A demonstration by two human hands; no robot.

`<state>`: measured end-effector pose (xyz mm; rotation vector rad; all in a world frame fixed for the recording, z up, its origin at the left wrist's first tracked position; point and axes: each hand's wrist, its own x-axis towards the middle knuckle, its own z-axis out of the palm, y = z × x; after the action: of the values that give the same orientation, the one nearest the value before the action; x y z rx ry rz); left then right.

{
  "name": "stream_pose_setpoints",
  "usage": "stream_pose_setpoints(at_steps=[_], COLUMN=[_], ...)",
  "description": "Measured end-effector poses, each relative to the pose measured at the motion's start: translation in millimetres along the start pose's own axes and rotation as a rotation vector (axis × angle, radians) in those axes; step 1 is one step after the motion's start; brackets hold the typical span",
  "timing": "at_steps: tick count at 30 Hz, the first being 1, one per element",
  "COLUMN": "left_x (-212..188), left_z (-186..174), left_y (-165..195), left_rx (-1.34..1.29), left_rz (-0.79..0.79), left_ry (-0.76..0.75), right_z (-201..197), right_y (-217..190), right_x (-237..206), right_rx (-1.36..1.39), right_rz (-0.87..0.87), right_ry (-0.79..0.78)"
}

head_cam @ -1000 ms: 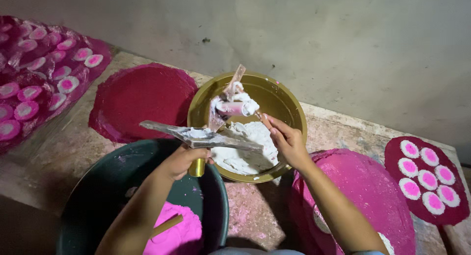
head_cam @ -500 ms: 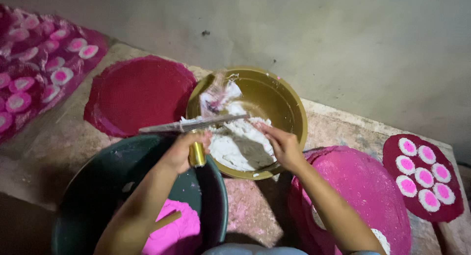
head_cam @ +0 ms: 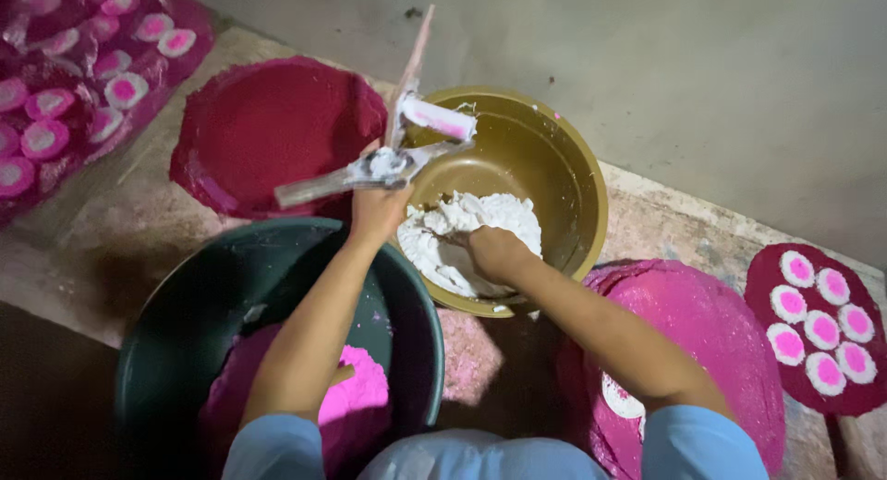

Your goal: The person loads white paste into a handheld metal extruder tool and squeezes it to form white ring shapes on large pink circular boards, working one ring at a time. They periodically scrape excess paste from the tool, reposition the boards, and stack finished boards with completed ring patterns aside.

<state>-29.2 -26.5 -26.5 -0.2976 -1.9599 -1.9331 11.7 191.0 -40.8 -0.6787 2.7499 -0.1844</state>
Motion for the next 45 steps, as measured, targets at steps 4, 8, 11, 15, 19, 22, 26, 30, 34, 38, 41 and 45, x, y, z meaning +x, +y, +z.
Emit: stream_pose_setpoints(at_steps=[4, 8, 11, 15, 19, 22, 26, 30, 34, 38, 41, 45], left_x=[8.8, 8.7, 7.9, 8.8, 0.1, -15.5, -39.3, -42.2, -63.5, -63.1, -42.8, -39.6], left_z=[1.3, 1.4, 1.8, 3.3, 4.8, 5.6, 18.5, 37.5, 43.8, 26.6, 6.8, 17.5], left_y=[-1.0, -2.1, -1.8, 1.7, 6.5, 18.5, 30.4, 19.6, 3.4, 1.1, 14.4, 34.4], left_rx=[0.07, -0.011, -0.021, 0.108, 0.448, 0.738, 0.678, 0.844, 0.661, 0.641, 0.734, 0.658], left_rz=[-0.133, -0.31, -0.279, -0.195, -0.026, 0.263, 0.197, 0.662, 0.233, 0.148, 0.113, 0.343], left_ry=[-0.006, 0.0, -0.018, -0.03, 0.015, -0.144, -0.346, -0.475, -0.517, -0.56, -0.528, -0.471], right_z=[0.7, -0.8, 1.9, -2.0, -39.7, -82.2, -131.4, -138.8, -110.8, -137.1, -180.0, -185.9], right_y=[-4.8, -10.8, -11.6, -4.5, 24.5, 51.6, 61.9, 24.1, -32.8, -40.6, -27.4, -48.9], right_x=[-18.1, -44.0, -70.9, -110.2, -136.9, -152.4, -144.0, -117.4, -105.6, -129.0, -166.3, -149.4], right_rx=[0.211, 0.236, 0.247, 0.44, 0.619, 0.83, 0.645, -0.075, -0.635, -0.674, -0.569, -0.559], right_rz=[-0.012, -0.044, -0.074, -0.159, 0.05, 0.123, 0.128, -0.017, -0.164, -0.227, -0.075, -0.059], right_ry=[-0.06, -0.026, 0.043, 0.214, 0.107, 0.033, -0.029, 0.164, 0.143, 0.264, 0.314, 0.166])
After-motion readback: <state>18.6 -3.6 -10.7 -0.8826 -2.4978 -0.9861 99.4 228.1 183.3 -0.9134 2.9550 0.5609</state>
